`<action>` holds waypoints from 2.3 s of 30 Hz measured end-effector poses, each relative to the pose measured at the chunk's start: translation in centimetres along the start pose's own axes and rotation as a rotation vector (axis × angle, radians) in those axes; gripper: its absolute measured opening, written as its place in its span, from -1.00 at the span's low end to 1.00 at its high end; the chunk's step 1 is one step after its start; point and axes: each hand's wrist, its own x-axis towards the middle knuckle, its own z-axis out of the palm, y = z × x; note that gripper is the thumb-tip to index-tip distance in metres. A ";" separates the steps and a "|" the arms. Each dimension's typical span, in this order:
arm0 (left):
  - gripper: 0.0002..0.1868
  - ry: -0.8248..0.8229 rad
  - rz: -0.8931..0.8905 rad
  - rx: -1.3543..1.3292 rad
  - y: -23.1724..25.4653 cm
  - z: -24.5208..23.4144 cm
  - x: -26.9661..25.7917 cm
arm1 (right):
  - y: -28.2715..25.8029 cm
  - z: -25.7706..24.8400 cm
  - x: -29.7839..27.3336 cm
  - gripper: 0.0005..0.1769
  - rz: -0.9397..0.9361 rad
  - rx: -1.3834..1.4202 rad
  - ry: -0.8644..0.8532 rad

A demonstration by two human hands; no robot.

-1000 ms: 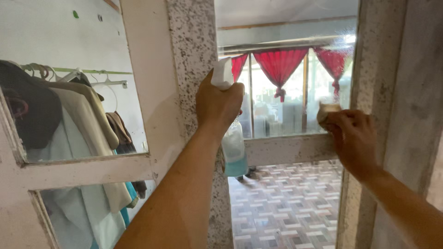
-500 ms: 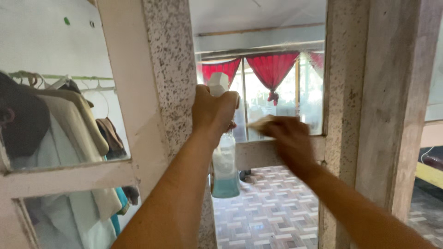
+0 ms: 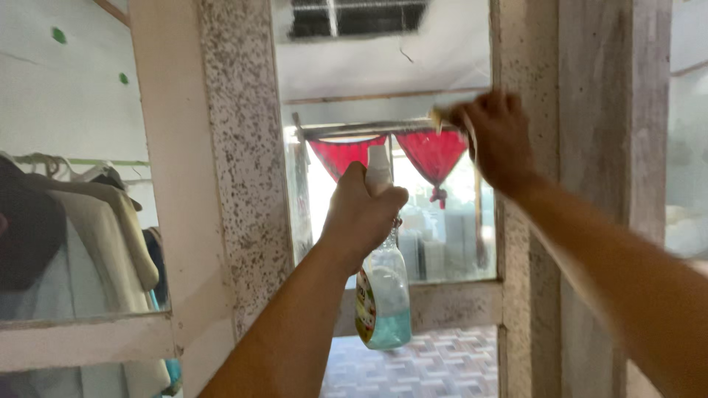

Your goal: The person sprays cleaning liquid from a bottle onto multiple glass panes in a white wooden frame and wipes the surface with a cloth.

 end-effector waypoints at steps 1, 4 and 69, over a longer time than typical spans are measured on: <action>-0.61 0.009 0.007 0.008 0.0 0.0 0.3 | 0.9 0.5 2.2 -0.93 0.058 0.057 0.013; -0.67 0.106 0.130 0.055 -0.4 -0.2 1.4 | 0.3 1.9 5.1 -0.94 0.127 0.170 0.207; -0.54 0.288 0.373 0.037 9.0 -13.2 19.8 | -6.8 12.9 40.1 -0.80 0.138 -0.102 0.400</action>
